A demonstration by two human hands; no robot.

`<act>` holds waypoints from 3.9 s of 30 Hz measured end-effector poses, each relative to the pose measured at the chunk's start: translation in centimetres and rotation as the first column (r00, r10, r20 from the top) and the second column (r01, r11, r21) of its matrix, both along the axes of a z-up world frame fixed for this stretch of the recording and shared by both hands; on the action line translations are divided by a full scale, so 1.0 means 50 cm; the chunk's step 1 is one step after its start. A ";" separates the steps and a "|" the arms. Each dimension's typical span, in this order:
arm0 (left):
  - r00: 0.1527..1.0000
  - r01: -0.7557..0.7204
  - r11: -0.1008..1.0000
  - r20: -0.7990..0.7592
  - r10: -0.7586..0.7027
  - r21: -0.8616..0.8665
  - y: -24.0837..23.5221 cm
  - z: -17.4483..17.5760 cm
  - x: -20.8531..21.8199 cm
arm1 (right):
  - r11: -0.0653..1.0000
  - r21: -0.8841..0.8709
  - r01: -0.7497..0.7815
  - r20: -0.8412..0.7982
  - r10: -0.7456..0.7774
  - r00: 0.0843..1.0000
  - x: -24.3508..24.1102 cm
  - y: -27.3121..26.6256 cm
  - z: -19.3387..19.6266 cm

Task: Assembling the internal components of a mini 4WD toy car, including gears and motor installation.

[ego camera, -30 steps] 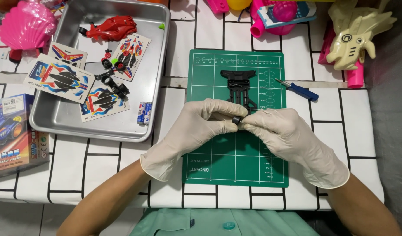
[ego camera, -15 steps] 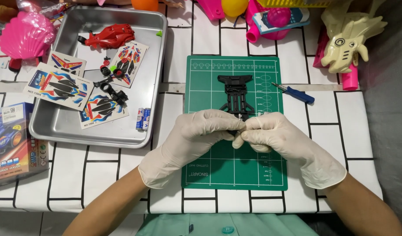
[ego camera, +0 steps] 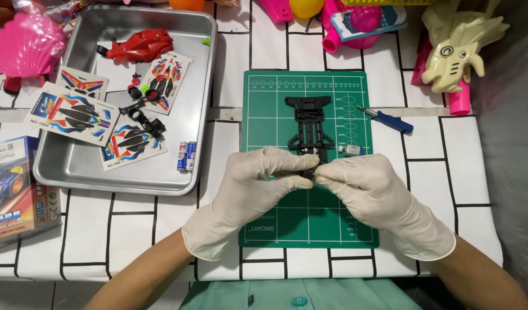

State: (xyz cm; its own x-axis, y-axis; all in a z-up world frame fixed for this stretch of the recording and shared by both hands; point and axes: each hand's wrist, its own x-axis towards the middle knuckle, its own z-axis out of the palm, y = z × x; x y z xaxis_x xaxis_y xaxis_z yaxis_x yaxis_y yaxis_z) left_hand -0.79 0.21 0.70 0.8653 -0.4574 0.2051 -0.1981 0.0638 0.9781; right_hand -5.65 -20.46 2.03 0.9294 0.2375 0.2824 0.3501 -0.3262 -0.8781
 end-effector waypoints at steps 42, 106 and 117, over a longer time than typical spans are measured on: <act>0.998 0.034 0.999 0.062 -0.033 0.000 0.005 -0.035 -0.006 | 0.728 -0.555 0.402 0.707 0.159 0.689 -0.006 0.010 -0.039; 0.998 0.066 0.966 -0.031 -0.060 0.249 0.086 0.078 0.089 | 0.936 -0.309 0.168 0.406 -0.030 0.914 0.020 -0.054 -0.052; 0.953 0.100 0.992 -0.280 -0.116 -0.074 -0.010 -0.050 0.025 | 0.953 -0.242 0.184 0.338 -0.095 0.936 0.029 -0.046 -0.044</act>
State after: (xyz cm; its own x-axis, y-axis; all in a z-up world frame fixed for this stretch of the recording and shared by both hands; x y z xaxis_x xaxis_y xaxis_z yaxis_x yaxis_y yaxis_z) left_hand 0.48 -0.28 -1.80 0.8378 -0.5459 -0.0126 0.0981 0.1278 0.9869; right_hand -4.22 -22.77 -0.19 0.8293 0.2195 0.5140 0.5308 -0.5973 -0.6013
